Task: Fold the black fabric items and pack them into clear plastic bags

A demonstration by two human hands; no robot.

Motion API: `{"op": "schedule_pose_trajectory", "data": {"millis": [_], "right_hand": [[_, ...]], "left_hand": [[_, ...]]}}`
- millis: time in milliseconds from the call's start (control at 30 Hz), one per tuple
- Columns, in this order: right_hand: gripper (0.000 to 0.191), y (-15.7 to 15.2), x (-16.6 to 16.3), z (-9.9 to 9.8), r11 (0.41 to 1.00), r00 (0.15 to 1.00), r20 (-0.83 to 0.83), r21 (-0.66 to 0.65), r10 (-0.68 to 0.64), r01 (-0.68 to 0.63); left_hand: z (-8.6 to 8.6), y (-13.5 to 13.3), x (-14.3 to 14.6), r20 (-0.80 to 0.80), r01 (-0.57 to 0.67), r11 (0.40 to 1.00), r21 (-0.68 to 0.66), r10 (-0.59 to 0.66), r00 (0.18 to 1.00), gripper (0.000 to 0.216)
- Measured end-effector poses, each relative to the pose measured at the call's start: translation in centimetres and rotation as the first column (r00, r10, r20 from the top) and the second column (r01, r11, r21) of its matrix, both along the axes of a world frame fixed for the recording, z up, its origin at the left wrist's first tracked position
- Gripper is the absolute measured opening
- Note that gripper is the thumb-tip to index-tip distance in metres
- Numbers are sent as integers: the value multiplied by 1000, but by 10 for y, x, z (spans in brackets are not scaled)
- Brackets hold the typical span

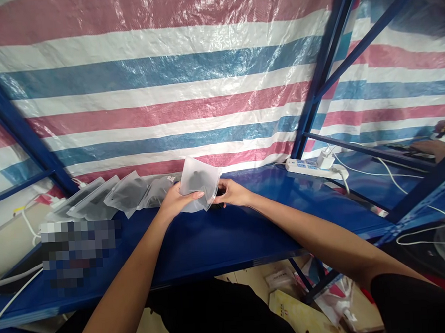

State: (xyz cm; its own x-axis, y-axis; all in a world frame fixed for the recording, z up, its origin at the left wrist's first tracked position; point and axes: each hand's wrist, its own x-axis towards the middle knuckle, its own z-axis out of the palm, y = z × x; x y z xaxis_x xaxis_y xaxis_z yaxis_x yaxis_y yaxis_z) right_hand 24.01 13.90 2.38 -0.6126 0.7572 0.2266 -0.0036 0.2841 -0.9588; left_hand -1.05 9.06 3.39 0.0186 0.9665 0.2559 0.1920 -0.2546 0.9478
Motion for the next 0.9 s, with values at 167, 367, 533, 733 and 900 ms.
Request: {"op": "schedule_pose_trajectory", "data": {"millis": [167,367,533,733,900], "right_hand": [[49,3,-2,0,978,972,-199,-194,-121,82],[45,5,-4,3,905,894,-410,-426,-181,-12],[41,7,-6,-4,884,890,-416,-466,-187,-32],[34,15,-10,-4,900,845,-473,-436,-250,22],[29,8,-17,3,890,791,-528,-453,-311,47]], "left_hand": [[4,4,-8,144,-5,997,-72,15,989,69],[-9,10,-11,196,198,967,-158,-166,966,63],[-22,18,8,22,271,961,-63,-270,963,61],[-18,13,13,-92,335,942,-7,-334,938,56],[-22,10,35,-101,404,915,5,-401,910,58]]}}
